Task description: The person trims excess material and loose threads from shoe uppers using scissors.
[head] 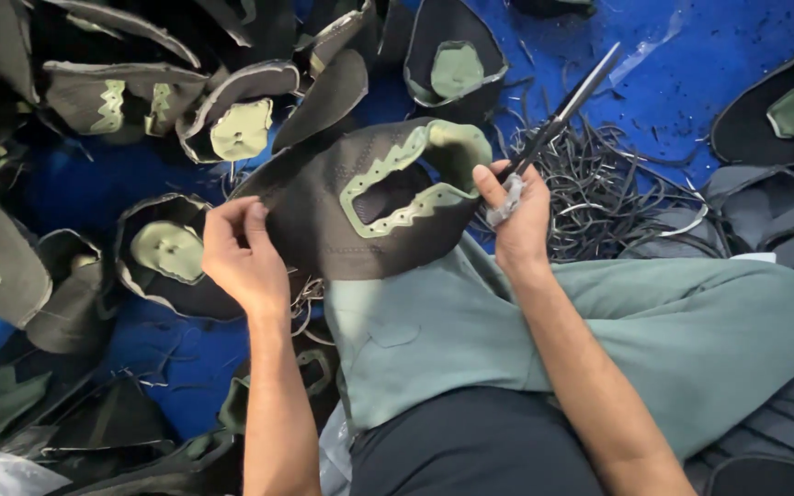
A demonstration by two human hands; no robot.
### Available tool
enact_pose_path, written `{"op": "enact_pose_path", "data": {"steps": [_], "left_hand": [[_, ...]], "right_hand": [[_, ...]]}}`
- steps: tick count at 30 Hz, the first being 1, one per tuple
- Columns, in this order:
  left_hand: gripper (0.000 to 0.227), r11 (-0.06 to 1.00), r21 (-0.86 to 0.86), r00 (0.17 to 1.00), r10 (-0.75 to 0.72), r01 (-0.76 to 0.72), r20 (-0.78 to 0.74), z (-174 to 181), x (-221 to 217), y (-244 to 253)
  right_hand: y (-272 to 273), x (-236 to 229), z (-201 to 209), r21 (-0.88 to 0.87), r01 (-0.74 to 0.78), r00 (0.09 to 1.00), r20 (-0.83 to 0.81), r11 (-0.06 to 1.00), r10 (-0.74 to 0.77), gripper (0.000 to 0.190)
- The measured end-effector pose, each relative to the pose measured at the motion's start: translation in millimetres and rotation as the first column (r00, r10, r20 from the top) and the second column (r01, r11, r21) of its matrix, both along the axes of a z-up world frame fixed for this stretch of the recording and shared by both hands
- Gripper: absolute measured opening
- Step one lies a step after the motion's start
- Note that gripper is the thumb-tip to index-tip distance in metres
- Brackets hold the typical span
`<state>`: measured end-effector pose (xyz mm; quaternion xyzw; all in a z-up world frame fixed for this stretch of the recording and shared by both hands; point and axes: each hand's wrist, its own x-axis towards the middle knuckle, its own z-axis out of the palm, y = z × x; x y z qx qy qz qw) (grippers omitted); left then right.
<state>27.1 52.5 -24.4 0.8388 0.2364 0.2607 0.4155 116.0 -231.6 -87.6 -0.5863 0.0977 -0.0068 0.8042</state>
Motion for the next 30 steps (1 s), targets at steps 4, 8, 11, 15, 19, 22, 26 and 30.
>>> {"op": "enact_pose_path", "data": {"steps": [4, 8, 11, 15, 19, 22, 26, 30], "left_hand": [[0.032, 0.966, 0.176, 0.972, -0.211, 0.191, 0.100, 41, 10, -11], [0.044, 0.928, 0.090, 0.915, -0.372, 0.362, 0.155, 55, 1, -17], [0.023, 0.918, 0.027, 0.873, -0.385, 0.396, 0.298, 77, -23, -20], [0.029, 0.708, 0.456, 0.753, -0.648, 0.540, 0.115, 82, -24, -27], [0.037, 0.638, 0.336, 0.704, -0.700, 0.693, -0.124, 49, -47, -41], [0.032, 0.714, 0.241, 0.738, -0.675, 0.658, -0.016, 26, -52, -39], [0.040, 0.784, 0.188, 0.799, -0.601, 0.591, -0.005, 27, -46, -38], [0.057, 0.794, 0.220, 0.822, -0.562, 0.567, -0.094, 49, -23, -43]], "right_hand": [[-6, -5, 1, 0.066, -0.002, 0.999, 0.045, 0.998, -0.001, 0.019], [-15, -10, 5, 0.111, -0.007, 1.000, 0.028, 0.994, 0.004, 0.023], [-18, -27, 19, 0.281, -0.113, 0.976, 0.213, 0.953, 0.053, 0.028], [-21, -21, 6, 0.249, -0.249, 0.940, 0.293, 0.936, 0.172, 0.033], [-26, -56, -17, 0.277, -0.344, 0.939, 0.096, 0.897, 0.331, 0.037], [-21, -60, -27, 0.025, -0.296, 0.955, 0.042, 0.955, 0.295, 0.038], [-19, -59, 1, 0.020, -0.289, 0.955, 0.067, 0.957, 0.287, 0.040], [-26, -68, 45, -0.220, -0.268, 0.956, 0.057, 0.938, 0.287, 0.037]]}}
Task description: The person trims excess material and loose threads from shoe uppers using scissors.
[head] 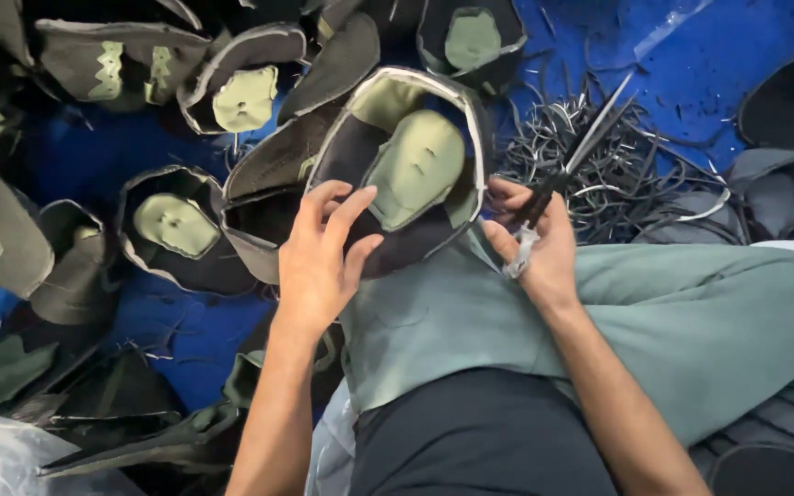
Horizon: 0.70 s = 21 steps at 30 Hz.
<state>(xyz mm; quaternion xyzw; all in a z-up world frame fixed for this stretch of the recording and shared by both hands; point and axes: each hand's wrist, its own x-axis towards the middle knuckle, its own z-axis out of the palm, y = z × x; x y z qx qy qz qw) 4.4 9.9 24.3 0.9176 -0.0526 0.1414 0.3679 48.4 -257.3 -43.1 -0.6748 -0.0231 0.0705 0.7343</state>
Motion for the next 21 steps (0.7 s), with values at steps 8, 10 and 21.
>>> {"op": "enact_pose_path", "data": {"steps": [8, 10, 21], "left_hand": [[0.028, 0.987, 0.160, 0.999, 0.032, -0.034, 0.012, -8, 14, -7], [0.015, 0.988, 0.131, 0.996, 0.089, -0.086, -0.015, -3, 17, -10], [0.012, 0.977, -0.009, 0.973, 0.214, -0.214, 0.088, -26, 18, -15]], "right_hand": [[-41, -48, 12, 0.130, -0.324, 0.922, -0.177, 0.937, 0.344, 0.041], [-36, -58, 14, 0.375, -0.538, 0.704, -0.292, 0.755, 0.647, 0.058], [-28, -63, -28, 0.720, -0.324, 0.442, -0.458, 0.614, 0.771, 0.058]]}}
